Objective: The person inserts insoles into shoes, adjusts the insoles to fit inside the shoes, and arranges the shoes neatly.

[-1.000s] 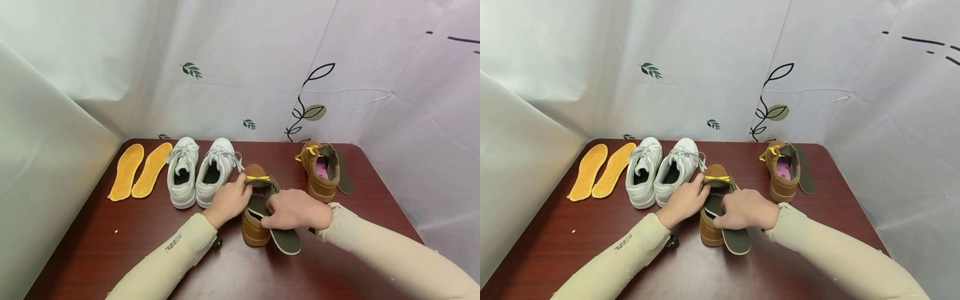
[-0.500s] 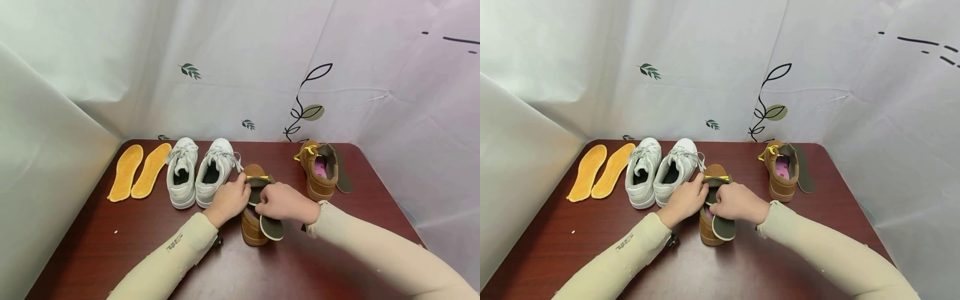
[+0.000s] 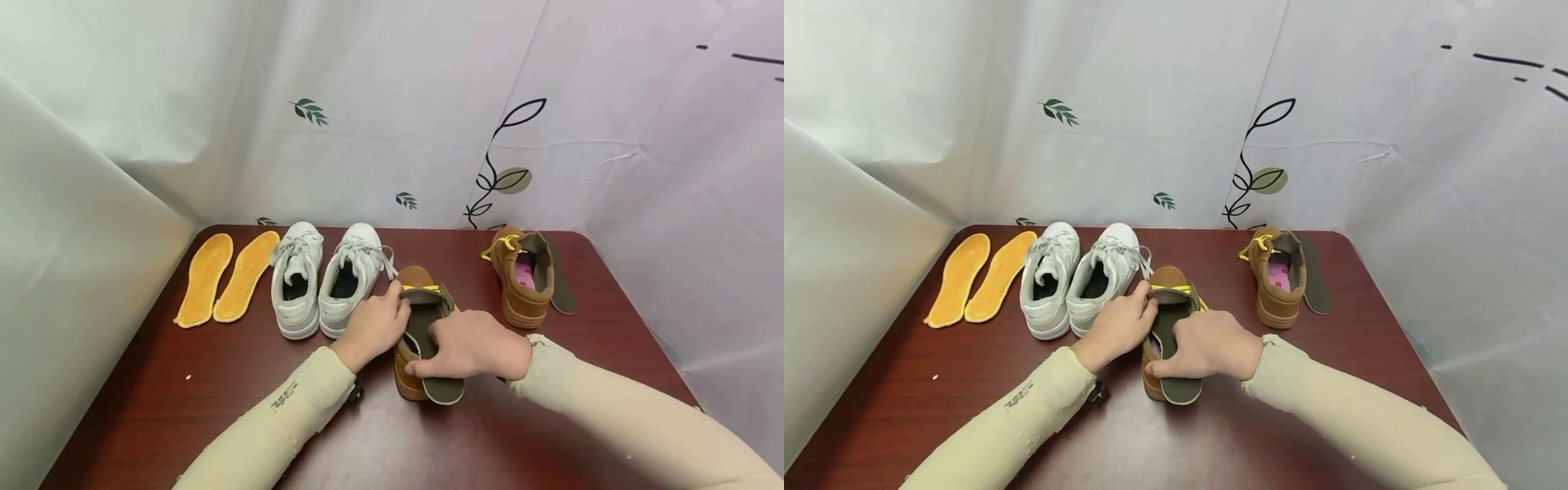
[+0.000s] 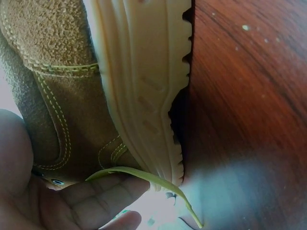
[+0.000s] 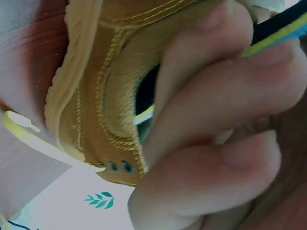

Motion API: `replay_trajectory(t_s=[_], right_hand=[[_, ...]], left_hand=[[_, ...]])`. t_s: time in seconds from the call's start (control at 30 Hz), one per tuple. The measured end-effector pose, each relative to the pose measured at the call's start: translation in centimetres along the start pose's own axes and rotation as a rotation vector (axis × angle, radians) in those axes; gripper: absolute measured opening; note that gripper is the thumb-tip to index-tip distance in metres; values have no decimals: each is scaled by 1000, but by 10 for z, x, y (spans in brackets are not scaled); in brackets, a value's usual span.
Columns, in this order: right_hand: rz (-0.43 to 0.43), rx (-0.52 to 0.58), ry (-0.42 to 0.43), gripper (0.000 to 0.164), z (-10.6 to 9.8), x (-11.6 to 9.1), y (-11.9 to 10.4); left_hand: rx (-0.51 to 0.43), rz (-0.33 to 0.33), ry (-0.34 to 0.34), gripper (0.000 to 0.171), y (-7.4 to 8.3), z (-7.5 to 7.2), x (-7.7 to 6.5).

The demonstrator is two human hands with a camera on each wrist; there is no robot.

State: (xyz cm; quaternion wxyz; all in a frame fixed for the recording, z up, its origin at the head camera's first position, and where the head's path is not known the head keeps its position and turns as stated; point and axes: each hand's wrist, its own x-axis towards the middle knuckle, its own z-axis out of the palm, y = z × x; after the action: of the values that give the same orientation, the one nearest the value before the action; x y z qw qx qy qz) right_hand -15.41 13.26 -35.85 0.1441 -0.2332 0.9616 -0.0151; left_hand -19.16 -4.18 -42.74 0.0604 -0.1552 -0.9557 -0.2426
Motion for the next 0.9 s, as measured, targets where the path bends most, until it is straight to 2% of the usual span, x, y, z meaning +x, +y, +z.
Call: replay_trajectory(t_s=[0.17, 0.4, 0.5, 0.73, 0.9], right_hand=[[-24, 27, 6, 37, -4, -1, -3], [-72, 172, 3, 37, -9, 6, 0], [-72, 202, 7, 38, -9, 10, 1], [-4, 190, 82, 36, -1, 22, 1], [5, 117, 79, 36, 2, 22, -3]], left_hand=[[1, 8, 14, 20, 0, 0, 0], [9, 10, 15, 19, 0, 2, 0], [18, 22, 19, 19, 0, 3, 0], [31, 25, 35, 18, -1, 4, 0], [25, 36, 39, 18, 0, 3, -1]])
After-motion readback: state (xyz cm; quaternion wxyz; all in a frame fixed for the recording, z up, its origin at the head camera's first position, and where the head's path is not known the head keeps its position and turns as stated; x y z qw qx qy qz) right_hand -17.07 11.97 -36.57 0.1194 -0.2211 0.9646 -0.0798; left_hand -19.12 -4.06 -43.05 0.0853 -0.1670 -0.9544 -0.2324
